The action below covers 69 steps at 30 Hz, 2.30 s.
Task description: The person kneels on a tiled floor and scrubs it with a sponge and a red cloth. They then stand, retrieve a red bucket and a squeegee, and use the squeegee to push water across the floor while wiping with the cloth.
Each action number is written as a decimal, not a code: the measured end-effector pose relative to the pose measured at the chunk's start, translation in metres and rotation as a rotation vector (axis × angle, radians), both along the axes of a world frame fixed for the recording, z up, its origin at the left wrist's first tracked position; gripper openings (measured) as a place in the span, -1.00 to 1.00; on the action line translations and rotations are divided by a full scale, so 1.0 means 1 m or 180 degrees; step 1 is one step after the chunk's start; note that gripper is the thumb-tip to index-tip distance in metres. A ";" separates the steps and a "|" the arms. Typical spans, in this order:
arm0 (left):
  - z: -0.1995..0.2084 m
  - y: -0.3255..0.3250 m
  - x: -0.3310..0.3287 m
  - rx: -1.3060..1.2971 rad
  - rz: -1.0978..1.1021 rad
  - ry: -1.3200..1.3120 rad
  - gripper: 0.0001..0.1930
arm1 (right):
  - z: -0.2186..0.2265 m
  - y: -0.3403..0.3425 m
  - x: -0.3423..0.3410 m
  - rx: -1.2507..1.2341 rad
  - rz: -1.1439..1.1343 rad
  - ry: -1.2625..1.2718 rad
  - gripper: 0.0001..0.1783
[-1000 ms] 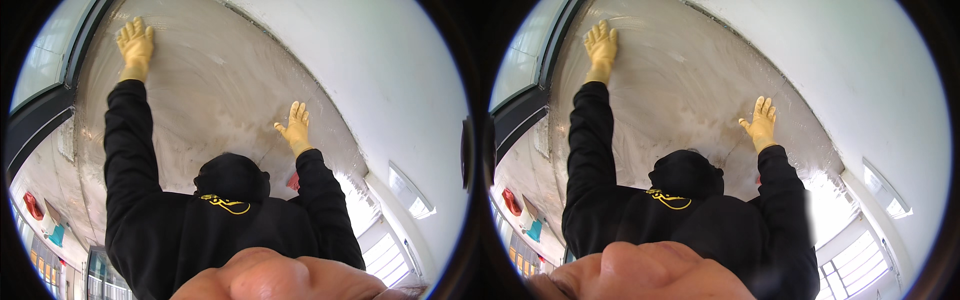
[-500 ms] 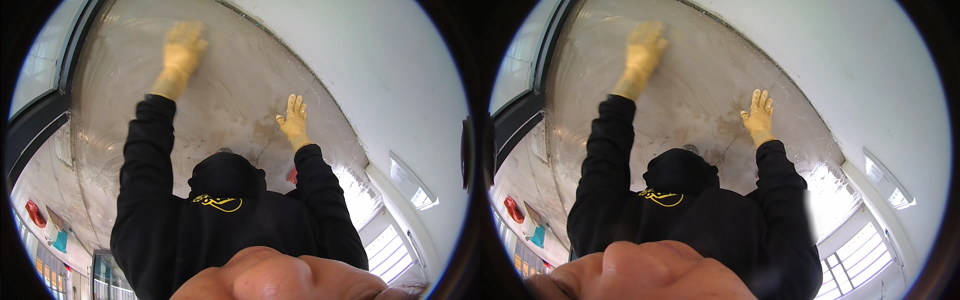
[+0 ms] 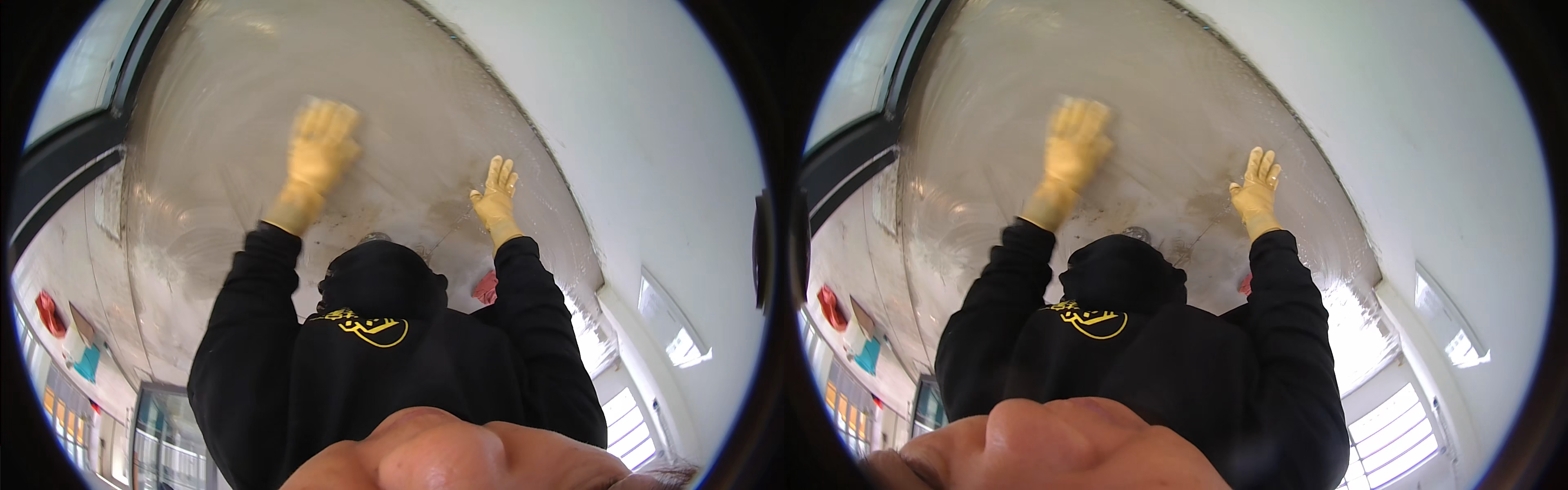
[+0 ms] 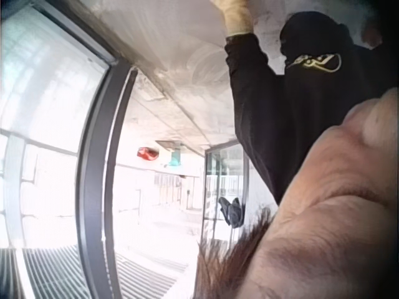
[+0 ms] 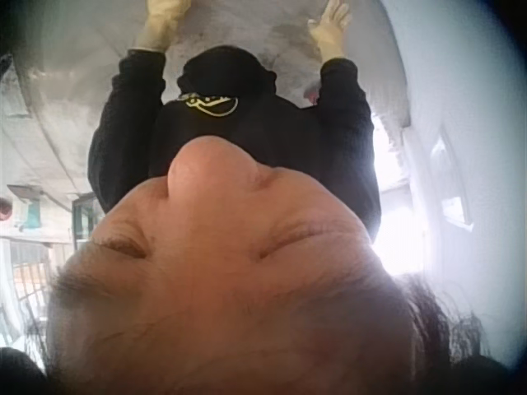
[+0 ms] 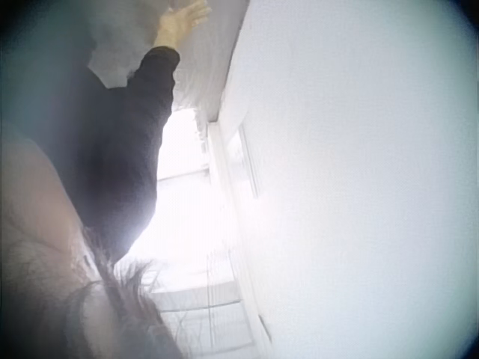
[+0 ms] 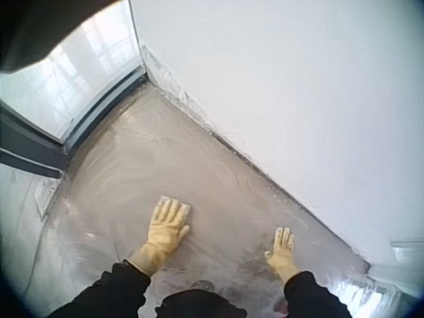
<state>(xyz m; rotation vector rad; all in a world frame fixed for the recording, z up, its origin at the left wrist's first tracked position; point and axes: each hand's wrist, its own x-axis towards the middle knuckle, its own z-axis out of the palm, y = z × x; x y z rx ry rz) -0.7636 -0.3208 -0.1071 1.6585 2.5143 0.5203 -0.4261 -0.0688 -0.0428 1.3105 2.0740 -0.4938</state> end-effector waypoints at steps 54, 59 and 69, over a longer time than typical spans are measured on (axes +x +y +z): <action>0.006 0.138 -0.407 -0.0559 0.2026 0.0262 -0.35 | 0.021 -0.012 -0.374 -0.0164 0.2217 -0.0049 0.93; -0.015 -0.047 -0.364 -0.0761 0.2449 0.0595 -0.42 | 0.021 -0.015 -0.370 -0.0079 0.2200 0.0031 0.94; -0.023 -0.350 -0.259 -0.1448 0.3706 0.0484 -0.42 | 0.018 -0.023 -0.377 0.0142 0.2205 -0.0278 0.96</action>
